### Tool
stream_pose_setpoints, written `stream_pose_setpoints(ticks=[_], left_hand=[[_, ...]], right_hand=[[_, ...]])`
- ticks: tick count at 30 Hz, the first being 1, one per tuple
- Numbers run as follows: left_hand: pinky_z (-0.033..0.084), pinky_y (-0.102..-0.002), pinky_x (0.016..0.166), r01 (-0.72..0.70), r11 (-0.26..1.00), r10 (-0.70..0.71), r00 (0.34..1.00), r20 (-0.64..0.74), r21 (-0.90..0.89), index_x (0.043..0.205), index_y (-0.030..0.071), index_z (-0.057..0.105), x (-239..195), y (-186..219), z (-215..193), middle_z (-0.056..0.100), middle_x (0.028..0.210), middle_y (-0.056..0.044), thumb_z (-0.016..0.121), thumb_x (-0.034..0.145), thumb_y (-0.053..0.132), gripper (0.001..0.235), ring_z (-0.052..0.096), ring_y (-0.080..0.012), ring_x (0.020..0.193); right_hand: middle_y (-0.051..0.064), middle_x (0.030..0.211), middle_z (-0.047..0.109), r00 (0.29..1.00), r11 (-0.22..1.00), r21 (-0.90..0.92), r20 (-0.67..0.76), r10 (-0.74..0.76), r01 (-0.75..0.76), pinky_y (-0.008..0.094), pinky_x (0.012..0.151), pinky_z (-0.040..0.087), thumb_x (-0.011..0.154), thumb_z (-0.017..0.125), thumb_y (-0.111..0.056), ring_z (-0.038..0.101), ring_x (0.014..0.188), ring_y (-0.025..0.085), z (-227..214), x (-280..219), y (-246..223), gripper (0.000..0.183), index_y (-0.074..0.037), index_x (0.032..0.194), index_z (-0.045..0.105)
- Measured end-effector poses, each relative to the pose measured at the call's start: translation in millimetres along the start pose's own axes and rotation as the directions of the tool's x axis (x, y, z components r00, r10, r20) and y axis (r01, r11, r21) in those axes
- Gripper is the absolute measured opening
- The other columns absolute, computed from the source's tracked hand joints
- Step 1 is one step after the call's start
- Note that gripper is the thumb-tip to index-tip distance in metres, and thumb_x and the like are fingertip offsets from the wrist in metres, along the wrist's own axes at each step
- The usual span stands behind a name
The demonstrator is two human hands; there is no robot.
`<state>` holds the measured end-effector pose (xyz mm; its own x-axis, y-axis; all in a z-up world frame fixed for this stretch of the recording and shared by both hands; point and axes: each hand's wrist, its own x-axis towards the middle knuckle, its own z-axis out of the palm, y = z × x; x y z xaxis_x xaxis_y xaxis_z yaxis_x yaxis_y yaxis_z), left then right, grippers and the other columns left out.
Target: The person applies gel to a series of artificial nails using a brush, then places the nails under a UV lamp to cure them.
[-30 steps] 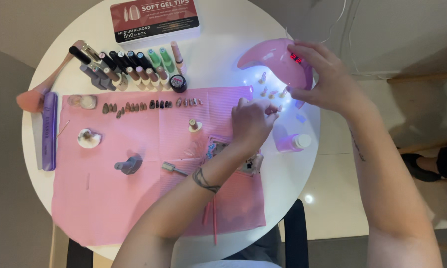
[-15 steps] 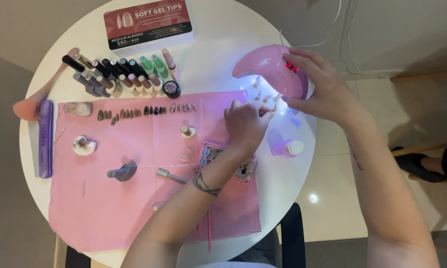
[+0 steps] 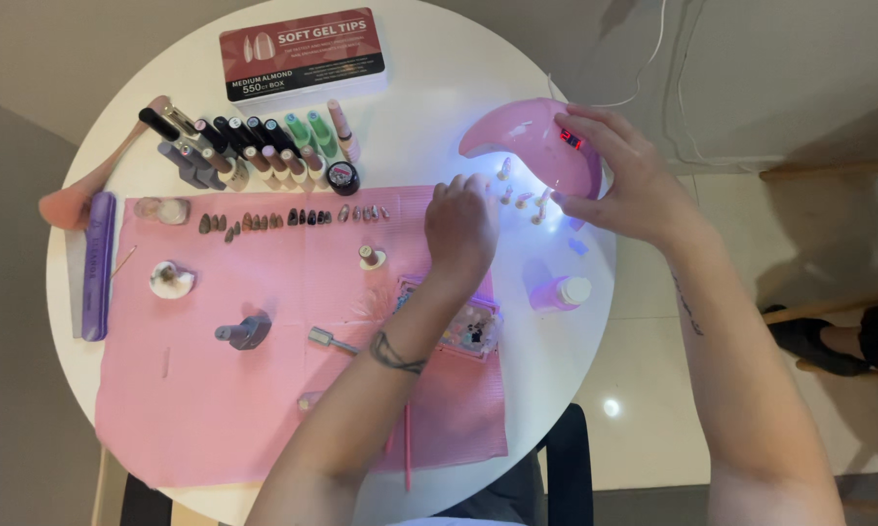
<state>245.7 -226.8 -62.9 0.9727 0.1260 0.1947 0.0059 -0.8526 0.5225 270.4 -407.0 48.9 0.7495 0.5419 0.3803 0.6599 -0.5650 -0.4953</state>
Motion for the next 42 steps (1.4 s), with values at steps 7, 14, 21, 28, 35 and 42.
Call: stream_pose_setpoints(ticks=[7, 14, 21, 28, 35, 42], left_hand=[[0.048, -0.039, 0.074, 0.024, 0.999, -0.024, 1.0, 0.008, -0.04, 0.095, 0.015, 0.068, 26.3, 4.7, 3.4, 0.062, 0.081, -0.002, 0.069, 0.079, 0.024, 0.019, 0.06, -0.0251, 0.084], [0.046, -0.038, 0.077, 0.058, 0.986, -0.055, 0.998, 0.024, -0.159, 0.085, 0.02, 0.072, 34.7, 4.9, 1.3, 0.062, 0.077, 0.003, 0.069, 0.076, 0.021, 0.01, 0.058, -0.0218, 0.086], [0.047, -0.035, 0.077, 0.046, 0.983, -0.05, 0.999, -0.013, -0.177, 0.092, 0.016, 0.073, 21.9, 3.1, -20.0, 0.063, 0.08, 0.001, 0.065, 0.082, 0.017, 0.013, 0.058, -0.0193, 0.088], [0.053, -0.04, 0.072, 0.001, 0.95, -0.028, 0.996, -0.081, -0.314, 0.091, 0.006, 0.07, -21.4, 10.1, -68.9, 0.067, 0.082, -0.014, 0.063, 0.087, 0.015, 0.013, 0.064, -0.0328, 0.081], [0.054, -0.033, 0.073, -0.256, 0.763, 0.172, 0.965, -0.196, -0.594, 0.09, 0.01, 0.07, -80.2, 9.1, -145.0, 0.071, 0.081, -0.006, 0.068, 0.081, 0.009, 0.009, 0.069, -0.024, 0.079], [0.051, -0.033, 0.074, -0.392, 0.733, 0.244, 0.915, -0.322, -0.557, 0.093, 0.004, 0.066, -130.1, -28.9, -200.6, 0.068, 0.087, -0.009, 0.073, 0.08, 0.002, 0.014, 0.064, -0.0218, 0.08]], right_hand=[[0.015, 0.133, 0.05, 0.996, 0.989, 0.118, -0.024, 0.091, -0.087, 0.045, 0.09, 0.049, 0.061, 0.075, -0.005, 0.053, 0.115, 0.039, -1.5, -4.6, 5.3, 0.077, -0.013, 0.134, 0.053], [0.019, 0.133, 0.047, 0.99, 0.975, 0.177, -0.029, 0.14, -0.133, 0.052, 0.088, 0.05, 0.064, 0.078, -0.006, 0.05, 0.117, 0.043, -5.3, -3.8, -2.6, 0.073, -0.008, 0.132, 0.052], [0.018, 0.134, 0.047, 0.991, 0.981, 0.149, -0.017, 0.132, -0.128, 0.052, 0.088, 0.049, 0.063, 0.079, -0.006, 0.05, 0.117, 0.042, -1.2, -3.6, -0.2, 0.075, -0.011, 0.133, 0.052], [0.017, 0.129, 0.051, 1.0, 0.998, -0.067, 0.009, -0.013, 0.013, 0.052, 0.095, 0.045, 0.055, 0.074, -0.012, 0.054, 0.113, 0.041, 8.5, -10.2, -2.2, 0.079, -0.013, 0.132, 0.055], [0.014, 0.128, 0.054, 0.99, 0.946, -0.29, 0.039, -0.137, 0.142, 0.047, 0.095, 0.045, 0.049, 0.078, -0.019, 0.056, 0.108, 0.038, 31.0, -21.2, 3.6, 0.085, -0.016, 0.131, 0.058], [0.021, 0.136, 0.048, 0.966, 0.943, -0.209, 0.087, -0.244, 0.257, 0.05, 0.1, 0.039, 0.069, 0.084, -0.025, 0.049, 0.12, 0.039, 24.1, -13.3, -25.7, 0.075, -0.006, 0.134, 0.052]])
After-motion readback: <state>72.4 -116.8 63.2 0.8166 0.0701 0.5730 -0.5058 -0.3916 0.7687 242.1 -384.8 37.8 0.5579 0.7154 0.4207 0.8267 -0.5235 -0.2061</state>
